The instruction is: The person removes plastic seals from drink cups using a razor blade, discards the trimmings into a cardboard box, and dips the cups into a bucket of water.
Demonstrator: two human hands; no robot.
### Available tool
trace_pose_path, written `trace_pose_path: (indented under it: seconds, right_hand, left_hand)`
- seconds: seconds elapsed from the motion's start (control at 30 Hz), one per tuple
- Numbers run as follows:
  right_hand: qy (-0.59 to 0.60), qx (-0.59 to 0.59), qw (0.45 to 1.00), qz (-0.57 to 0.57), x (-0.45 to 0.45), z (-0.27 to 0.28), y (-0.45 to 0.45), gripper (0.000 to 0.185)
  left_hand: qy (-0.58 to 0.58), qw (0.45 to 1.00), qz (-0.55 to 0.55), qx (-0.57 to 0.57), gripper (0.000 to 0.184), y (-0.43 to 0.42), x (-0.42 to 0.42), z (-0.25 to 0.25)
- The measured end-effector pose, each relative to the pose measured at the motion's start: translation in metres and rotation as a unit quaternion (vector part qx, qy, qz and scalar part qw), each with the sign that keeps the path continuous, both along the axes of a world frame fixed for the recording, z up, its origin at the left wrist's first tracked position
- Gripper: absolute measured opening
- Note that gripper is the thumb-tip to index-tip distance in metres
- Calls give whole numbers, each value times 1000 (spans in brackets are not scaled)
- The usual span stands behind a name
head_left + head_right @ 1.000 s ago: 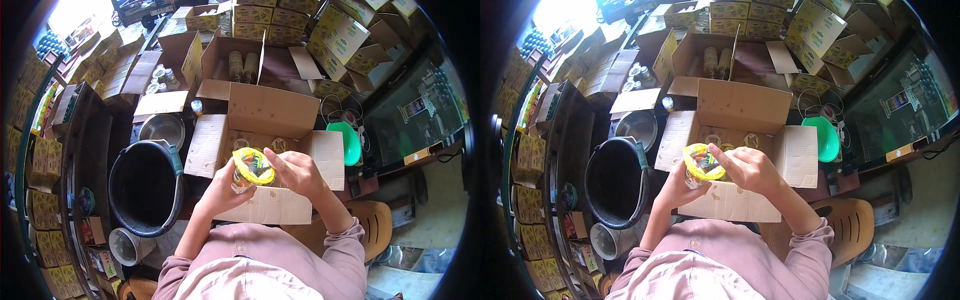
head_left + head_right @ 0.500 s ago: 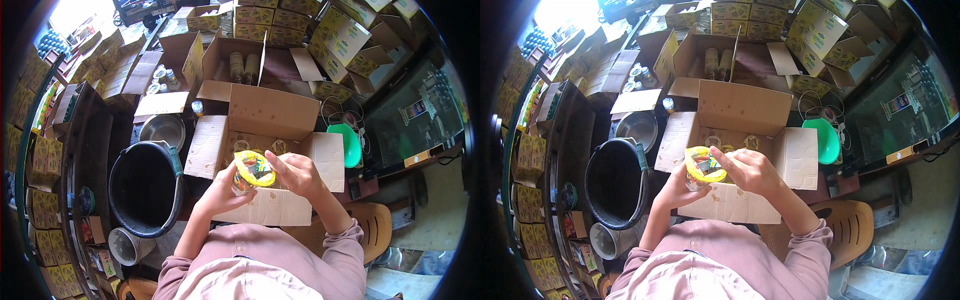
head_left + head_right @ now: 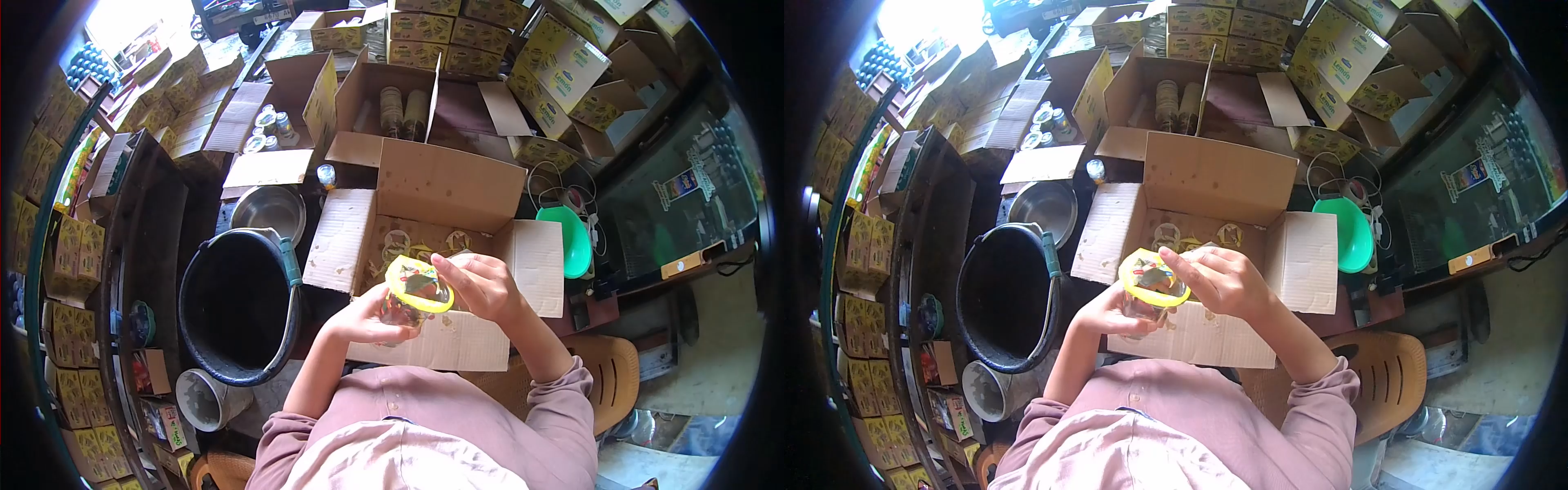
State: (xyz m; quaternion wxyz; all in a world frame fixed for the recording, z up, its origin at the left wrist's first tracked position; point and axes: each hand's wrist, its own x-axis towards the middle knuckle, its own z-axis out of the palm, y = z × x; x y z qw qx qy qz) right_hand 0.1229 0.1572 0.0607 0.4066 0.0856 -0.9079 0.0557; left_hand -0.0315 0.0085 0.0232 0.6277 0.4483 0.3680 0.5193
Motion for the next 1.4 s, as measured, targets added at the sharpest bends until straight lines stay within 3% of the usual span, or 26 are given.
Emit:
trace_pose_path:
  seconds: [0.07,0.2,0.43,0.53,0.67,0.77,0.83,0.9,1.0,1.03,1.13,1.17,1.4]
  right_hand:
    - [-1,-2,1000,2,0,1,0,48]
    - [6,-11,1000,4,-1,7,-3,47]
    - [18,-23,1000,6,-5,6,-3,45]
    - [21,-6,1000,-7,-5,1,4,34]
    - [13,6,1000,-24,-1,1,9,23]
    - [-10,33,998,-44,3,3,11,23]
    - [-12,45,997,-63,3,6,13,23]
    - [-27,49,996,-74,4,2,17,23]
    - [-38,50,995,-76,2,2,18,23]
    - [-39,50,995,-74,1,3,19,23]
    - [-17,47,997,-58,-3,5,19,34]
    - [-22,39,997,-65,-2,7,18,38]
    - [37,23,998,-40,-7,4,21,57]
  left_hand:
    - [-90,996,-26,1,50,3,4,-2]
    - [-156,980,-121,25,51,10,1,-10]
    - [-422,866,-268,19,66,25,13,-33]
    - [-387,888,-247,31,66,31,9,-29]
    - [-326,938,-120,7,72,27,0,-23]
    - [-104,994,-5,16,69,24,-14,-12]
    - [-32,999,25,19,69,22,-18,-6]
    - [7,994,102,31,69,21,-10,12]
    - [167,963,179,111,71,20,3,21]
    - [239,928,241,154,69,23,11,15]
    - [362,865,326,121,63,25,23,17]
    - [362,854,352,129,56,27,24,15]
    - [335,883,295,145,54,20,13,20]
